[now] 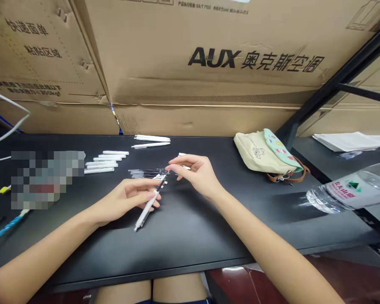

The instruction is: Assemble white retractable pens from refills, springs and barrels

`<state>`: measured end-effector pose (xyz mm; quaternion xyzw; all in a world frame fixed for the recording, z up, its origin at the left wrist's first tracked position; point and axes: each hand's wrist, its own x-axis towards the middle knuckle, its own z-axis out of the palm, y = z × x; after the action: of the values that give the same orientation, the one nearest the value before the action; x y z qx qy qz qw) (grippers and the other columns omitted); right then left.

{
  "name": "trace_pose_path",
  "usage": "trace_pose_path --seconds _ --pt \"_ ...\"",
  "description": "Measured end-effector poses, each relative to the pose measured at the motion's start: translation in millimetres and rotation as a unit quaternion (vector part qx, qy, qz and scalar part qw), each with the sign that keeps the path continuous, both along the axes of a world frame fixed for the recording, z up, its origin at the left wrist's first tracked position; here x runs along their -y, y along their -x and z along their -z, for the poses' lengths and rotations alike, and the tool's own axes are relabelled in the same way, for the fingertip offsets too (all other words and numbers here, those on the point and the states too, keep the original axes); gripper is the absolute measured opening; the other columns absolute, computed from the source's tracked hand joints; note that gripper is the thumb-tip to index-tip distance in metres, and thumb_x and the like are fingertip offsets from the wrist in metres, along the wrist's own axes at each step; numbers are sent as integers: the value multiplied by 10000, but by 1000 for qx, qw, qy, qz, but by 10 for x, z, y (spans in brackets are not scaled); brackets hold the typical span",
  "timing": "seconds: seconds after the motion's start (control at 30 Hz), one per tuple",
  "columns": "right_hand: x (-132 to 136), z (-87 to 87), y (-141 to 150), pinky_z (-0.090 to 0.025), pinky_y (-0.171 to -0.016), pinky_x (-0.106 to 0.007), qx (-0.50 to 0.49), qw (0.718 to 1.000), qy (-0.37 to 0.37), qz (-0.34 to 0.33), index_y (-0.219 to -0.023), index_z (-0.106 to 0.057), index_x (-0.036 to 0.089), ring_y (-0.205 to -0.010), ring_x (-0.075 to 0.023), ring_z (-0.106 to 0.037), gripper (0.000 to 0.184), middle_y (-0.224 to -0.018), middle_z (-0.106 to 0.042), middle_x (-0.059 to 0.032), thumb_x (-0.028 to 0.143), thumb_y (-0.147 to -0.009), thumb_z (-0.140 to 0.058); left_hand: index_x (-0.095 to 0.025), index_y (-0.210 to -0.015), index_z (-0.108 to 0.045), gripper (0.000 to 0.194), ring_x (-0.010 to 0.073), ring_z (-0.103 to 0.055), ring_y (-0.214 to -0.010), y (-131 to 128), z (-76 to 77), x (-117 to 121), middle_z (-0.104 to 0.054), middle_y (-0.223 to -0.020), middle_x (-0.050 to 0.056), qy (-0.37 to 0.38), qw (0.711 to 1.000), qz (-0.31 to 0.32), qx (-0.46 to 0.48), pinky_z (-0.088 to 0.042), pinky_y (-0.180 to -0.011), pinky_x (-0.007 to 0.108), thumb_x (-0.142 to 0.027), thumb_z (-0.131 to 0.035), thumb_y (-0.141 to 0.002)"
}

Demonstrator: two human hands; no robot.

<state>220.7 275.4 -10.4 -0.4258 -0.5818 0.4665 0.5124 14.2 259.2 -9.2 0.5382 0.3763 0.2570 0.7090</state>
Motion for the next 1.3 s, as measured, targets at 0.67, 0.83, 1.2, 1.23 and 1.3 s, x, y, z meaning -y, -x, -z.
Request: trace_pose_path --seconds 0.67,0.83,1.2,1.23,1.3 --pt "-298 83 -294 -526 -582 -271 7 989 -15 150 -827 -656 166 -781 -185 -654 252 -808 -708 -71 387 -708 -684 -163 -1084 -597 385 187 -666 -749 14 2 -4 -657 -847 64 -13 1000 -15 5 -543 -696 310 -329 -673 -746" --pt "-615 291 -532 -523 -741 -341 136 969 -34 202 -744 -672 151 -775 -200 -648 222 -799 -704 -72 348 -643 -693 -160 -1083 -580 376 178 -662 -750 19 5 2 -626 -834 41 -18 1000 -14 3 -536 -679 287 -319 -659 -752" --pt "-821 474 -583 -497 -667 -319 227 955 -30 187 -686 -679 152 -683 -202 -634 217 -724 -702 -75 360 -663 -624 -170 -1086 -570 399 190 -660 -755 6 -23 10 -616 -825 33 -22 1000 -12 -6 -533 -695 312 -344 -665 -739" --pt "-816 469 -588 -492 -652 -314 232 956 -26 180 -691 -684 151 -673 -200 -630 227 -719 -701 -74 370 -651 -636 -171 -1088 -570 403 191 -659 -757 7 -20 10 -619 -827 35 -22 1000 -12 -6 -534 -700 318 -346 -666 -738" --pt "-809 460 -597 -481 -619 -304 244 955 -13 169 -705 -695 148 -650 -195 -619 238 -702 -698 -70 370 -625 -659 -175 -1093 -570 407 192 -659 -761 12 -9 8 -627 -838 40 -21 1000 -10 -4 -533 -711 327 -348 -667 -738"
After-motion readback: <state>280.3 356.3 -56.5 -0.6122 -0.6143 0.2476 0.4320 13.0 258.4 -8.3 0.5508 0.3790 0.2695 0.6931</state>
